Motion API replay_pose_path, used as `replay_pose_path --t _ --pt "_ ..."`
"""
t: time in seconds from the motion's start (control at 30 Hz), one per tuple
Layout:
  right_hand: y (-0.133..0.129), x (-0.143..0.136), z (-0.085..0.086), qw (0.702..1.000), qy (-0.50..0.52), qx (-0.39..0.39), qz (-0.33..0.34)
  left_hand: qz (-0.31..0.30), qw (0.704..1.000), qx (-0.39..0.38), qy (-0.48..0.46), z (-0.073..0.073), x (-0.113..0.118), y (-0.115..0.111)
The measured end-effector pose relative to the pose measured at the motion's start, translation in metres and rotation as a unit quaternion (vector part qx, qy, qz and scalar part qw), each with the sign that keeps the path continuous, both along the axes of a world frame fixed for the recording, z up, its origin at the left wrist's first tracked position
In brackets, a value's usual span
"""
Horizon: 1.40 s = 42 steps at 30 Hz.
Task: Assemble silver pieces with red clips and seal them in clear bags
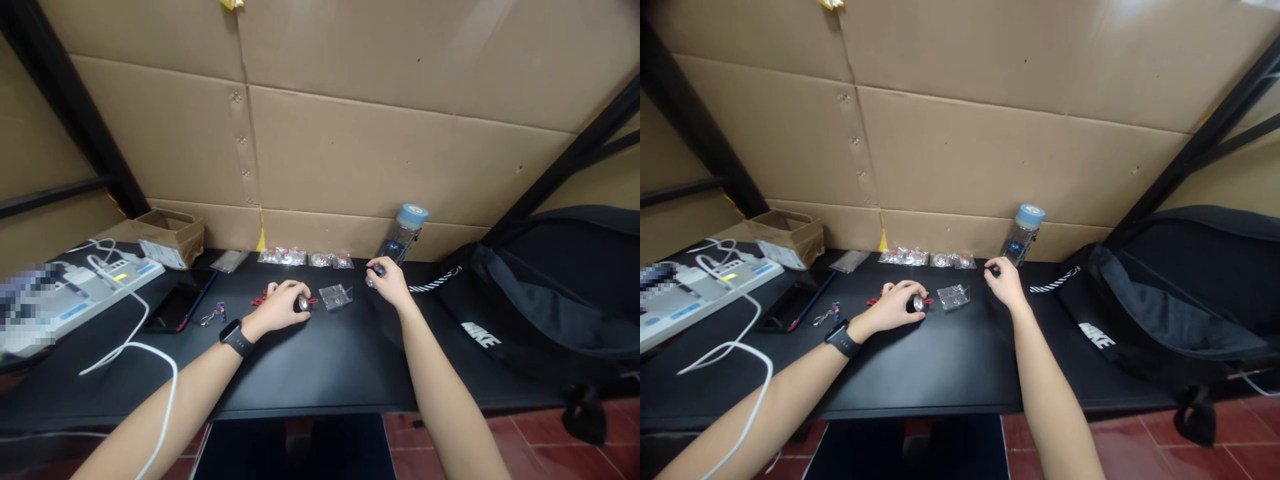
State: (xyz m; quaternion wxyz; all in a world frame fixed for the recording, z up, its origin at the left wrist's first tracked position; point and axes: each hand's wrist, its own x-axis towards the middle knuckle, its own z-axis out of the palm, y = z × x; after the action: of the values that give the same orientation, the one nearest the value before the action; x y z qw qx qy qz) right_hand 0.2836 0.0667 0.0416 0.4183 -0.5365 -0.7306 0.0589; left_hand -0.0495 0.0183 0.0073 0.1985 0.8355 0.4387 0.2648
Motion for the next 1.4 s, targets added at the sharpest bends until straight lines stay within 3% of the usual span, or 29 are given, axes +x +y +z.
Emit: replay_pose_path --t 0.17,0.47,0.67,0.87,0.97,1.1,1.23,1.4 --pt "0.002 0.001 -0.002 1.000 -0.003 -0.006 0.003 -0.006 1.000 0.017 0.018 -0.007 -0.004 0.004" --pt "0.009 0.030 -0.005 0.998 -0.042 -0.009 -0.036 0.006 0.999 0.046 0.025 0.006 -0.001 0.000" --pt "0.014 0.045 -0.022 0.984 -0.140 -0.099 -0.042 0.011 0.996 0.069 0.050 0.011 -0.003 0.003" --pt "0.021 0.039 -0.038 0.973 -0.167 -0.157 -0.032 0.071 0.991 0.089 0.073 0.014 -0.003 0.008" --pt "0.021 0.037 -0.037 0.974 -0.149 -0.172 -0.016 0.063 0.993 0.076 0.064 0.018 -0.020 0.019" --pt "0.019 0.038 -0.031 0.975 -0.138 -0.176 0.000 0.038 0.996 0.064 0.058 0.023 -0.068 0.036" --pt "0.018 0.042 -0.028 0.976 -0.131 -0.176 0.004 -0.011 0.996 -0.012 0.088 0.020 -0.109 0.047" --pt "0.018 0.048 -0.029 0.978 -0.123 -0.169 -0.002 -0.025 0.995 -0.028 0.091 0.011 -0.113 0.050"
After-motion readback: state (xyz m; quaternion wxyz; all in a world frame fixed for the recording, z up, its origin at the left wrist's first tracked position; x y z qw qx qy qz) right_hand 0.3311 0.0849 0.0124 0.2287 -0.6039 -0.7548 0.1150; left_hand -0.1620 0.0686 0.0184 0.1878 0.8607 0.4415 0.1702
